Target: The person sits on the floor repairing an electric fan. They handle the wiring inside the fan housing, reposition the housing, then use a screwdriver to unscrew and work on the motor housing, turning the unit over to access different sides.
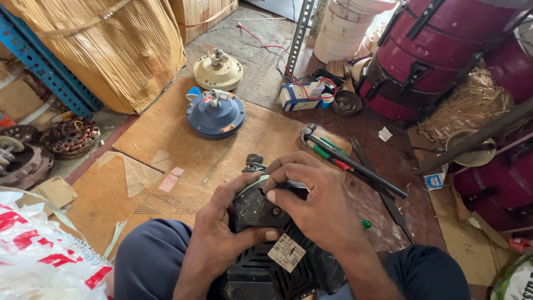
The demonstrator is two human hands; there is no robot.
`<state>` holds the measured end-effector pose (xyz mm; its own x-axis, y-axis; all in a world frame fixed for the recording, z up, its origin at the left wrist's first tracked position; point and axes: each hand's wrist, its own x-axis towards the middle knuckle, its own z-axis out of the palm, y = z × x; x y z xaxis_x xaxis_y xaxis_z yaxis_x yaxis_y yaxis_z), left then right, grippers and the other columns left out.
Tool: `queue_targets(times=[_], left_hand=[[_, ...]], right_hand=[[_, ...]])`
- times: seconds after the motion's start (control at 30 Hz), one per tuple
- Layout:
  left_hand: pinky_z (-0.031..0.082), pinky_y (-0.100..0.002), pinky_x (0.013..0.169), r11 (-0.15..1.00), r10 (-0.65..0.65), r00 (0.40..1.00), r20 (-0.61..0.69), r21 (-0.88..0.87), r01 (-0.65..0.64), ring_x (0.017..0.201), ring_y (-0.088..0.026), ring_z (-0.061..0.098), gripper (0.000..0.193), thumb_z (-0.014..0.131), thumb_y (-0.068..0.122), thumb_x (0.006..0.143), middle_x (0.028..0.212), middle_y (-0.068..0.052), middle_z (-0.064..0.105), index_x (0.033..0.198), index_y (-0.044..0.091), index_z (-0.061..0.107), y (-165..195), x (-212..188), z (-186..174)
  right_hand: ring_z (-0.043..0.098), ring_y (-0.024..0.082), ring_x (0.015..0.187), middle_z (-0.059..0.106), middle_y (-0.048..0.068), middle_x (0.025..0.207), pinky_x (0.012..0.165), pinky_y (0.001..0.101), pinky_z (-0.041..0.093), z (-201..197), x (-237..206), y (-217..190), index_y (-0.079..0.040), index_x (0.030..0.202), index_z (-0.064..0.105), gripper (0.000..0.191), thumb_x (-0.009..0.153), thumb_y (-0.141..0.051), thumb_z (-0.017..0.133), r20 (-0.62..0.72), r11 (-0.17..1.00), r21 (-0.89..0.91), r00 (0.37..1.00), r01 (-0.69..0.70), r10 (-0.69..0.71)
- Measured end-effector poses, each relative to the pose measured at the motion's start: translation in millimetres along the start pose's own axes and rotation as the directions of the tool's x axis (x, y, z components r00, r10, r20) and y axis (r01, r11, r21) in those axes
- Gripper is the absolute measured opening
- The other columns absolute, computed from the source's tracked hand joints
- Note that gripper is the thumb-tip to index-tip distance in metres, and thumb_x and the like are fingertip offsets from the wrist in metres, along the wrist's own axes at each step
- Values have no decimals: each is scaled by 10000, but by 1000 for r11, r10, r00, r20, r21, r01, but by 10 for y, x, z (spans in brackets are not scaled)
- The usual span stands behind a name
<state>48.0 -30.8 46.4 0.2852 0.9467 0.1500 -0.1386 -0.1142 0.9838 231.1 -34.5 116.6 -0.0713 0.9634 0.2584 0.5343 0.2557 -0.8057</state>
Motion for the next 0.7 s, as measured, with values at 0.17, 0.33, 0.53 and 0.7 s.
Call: queue_targets(times=[0.17, 0.33, 0.53, 0.7], left_hand=[[582, -323, 933, 993, 2, 1000, -26, 114, 1, 1102, -179, 693, 888, 970, 154, 569, 1217, -106, 665, 1372, 50, 607, 4, -3, -4], [573, -326, 946, 993, 34, 999, -18, 115, -32, 1114, -184, 686, 885, 972, 177, 578, 1227, -111, 658, 1374, 46, 606, 11, -6, -11], [569, -325, 940, 989, 46, 999, -20, 142, -43, 1110, -185, 684, 897, 975, 184, 568, 1226, -107, 660, 1373, 48, 604, 9, -2, -1], [575, -321, 925, 988, 40, 999, -23, 150, -36, 1097, -181, 692, 898, 976, 194, 566, 1210, -104, 667, 1374, 61, 606, 19, 1, -9]], right_hand=[[735, 188, 1039, 752, 38, 1064, 891, 324, 542, 12, 28, -56, -57, 852, 780, 143, 711, -71, 758, -3, 995, -96, 1000, -15, 15], [734, 215, 1039, 751, 52, 1052, 902, 343, 538, 11, 53, -83, -56, 838, 765, 137, 705, -84, 753, 22, 991, -137, 1000, 6, -3], [739, 215, 1004, 753, 52, 994, 886, 353, 540, 3, 108, -71, -59, 816, 758, 127, 700, -106, 739, 65, 989, -146, 997, -36, 46], [742, 208, 962, 753, 35, 965, 863, 349, 539, 12, 148, -90, -71, 811, 766, 145, 685, -137, 739, 76, 977, -194, 992, -89, 106]])
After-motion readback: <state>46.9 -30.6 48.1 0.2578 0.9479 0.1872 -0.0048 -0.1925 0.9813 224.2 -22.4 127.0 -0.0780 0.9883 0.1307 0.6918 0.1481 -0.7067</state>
